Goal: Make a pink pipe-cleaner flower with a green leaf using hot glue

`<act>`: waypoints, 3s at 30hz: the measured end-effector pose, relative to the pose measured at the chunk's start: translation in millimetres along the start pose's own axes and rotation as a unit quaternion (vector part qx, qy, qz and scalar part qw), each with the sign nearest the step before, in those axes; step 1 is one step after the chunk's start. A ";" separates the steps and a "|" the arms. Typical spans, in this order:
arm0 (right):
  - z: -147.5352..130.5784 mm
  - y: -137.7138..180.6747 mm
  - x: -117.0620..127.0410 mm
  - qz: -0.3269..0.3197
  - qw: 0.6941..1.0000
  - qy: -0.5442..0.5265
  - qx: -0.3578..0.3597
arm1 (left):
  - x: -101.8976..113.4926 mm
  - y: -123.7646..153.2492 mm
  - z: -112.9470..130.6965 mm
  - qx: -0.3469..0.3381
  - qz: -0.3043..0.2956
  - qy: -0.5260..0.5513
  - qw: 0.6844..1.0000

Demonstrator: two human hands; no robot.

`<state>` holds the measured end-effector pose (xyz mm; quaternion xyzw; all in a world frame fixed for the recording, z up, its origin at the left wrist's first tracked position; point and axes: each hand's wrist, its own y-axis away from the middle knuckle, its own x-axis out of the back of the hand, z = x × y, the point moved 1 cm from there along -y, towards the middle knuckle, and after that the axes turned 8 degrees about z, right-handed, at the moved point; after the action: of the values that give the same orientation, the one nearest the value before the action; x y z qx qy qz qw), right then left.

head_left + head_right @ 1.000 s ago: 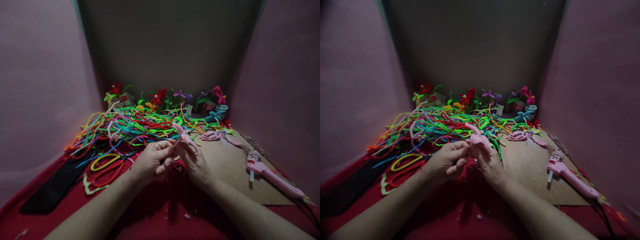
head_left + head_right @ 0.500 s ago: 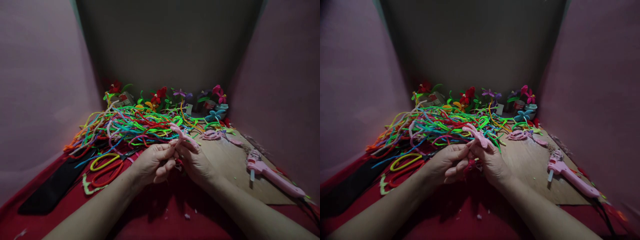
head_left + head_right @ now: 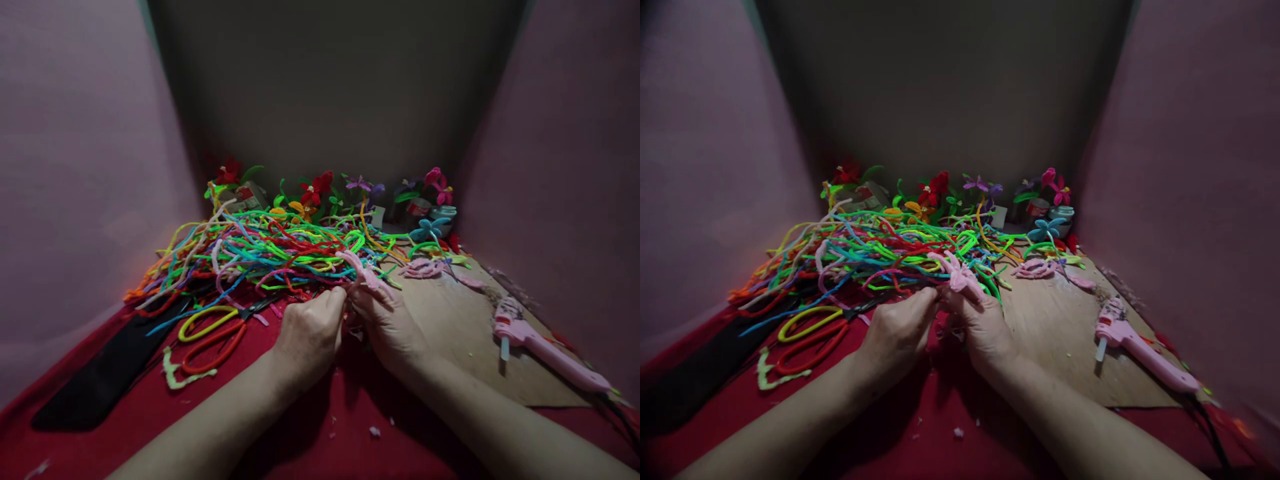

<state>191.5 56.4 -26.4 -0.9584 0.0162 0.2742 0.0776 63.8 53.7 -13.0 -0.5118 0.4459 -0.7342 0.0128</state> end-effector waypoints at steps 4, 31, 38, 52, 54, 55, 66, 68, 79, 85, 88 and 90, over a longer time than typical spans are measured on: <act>-5.1 1.9 -1.4 0.004 0.998 0.056 -0.003 | 2.6 -3.5 -0.8 0.087 -0.013 0.110 0.990; -3.3 -3.0 3.8 -0.051 0.994 -0.019 -0.092 | 16.7 -16.5 -0.6 0.408 -0.174 0.710 0.548; -5.4 -2.5 4.0 -0.024 0.992 -0.063 -0.105 | 20.3 -18.9 4.1 0.323 -0.132 0.555 0.755; -6.1 1.8 0.4 0.026 0.997 -0.020 -0.068 | 8.1 -8.2 2.0 0.173 -0.003 0.266 0.948; -6.3 2.5 0.6 0.019 0.998 -0.001 -0.054 | 11.7 -11.2 3.3 0.216 -0.002 0.311 0.926; -6.2 2.7 0.9 0.016 0.999 0.009 -0.049 | 13.4 -12.7 3.7 0.238 -0.005 0.333 0.913; -10.7 0.5 3.6 -0.010 0.995 0.092 0.036 | 20.2 -21.4 3.1 0.386 -0.086 0.558 0.729; -10.0 -0.1 3.4 -0.010 0.995 0.087 0.050 | 20.6 -21.6 3.5 0.400 -0.097 0.585 0.699; -5.6 1.6 -2.6 -0.024 0.998 -0.018 -0.053 | 11.3 -18.6 -2.4 0.417 -0.174 0.703 0.548; -7.3 -1.3 -3.2 -0.019 0.999 -0.037 -0.031 | 12.7 -16.9 6.5 0.352 -0.109 0.518 0.772; -8.0 -0.8 -1.9 -0.004 1.000 -0.008 -0.002 | 9.5 -11.9 6.9 0.225 -0.021 0.355 0.907; -7.8 0.7 -0.9 0.002 1.000 0.031 0.005 | 6.0 -8.4 4.1 0.157 0.021 0.284 0.946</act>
<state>194.7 54.5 -19.4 -0.9660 0.0216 0.2445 0.0812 67.7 53.2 -2.6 -0.2639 0.3210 -0.9094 -0.0193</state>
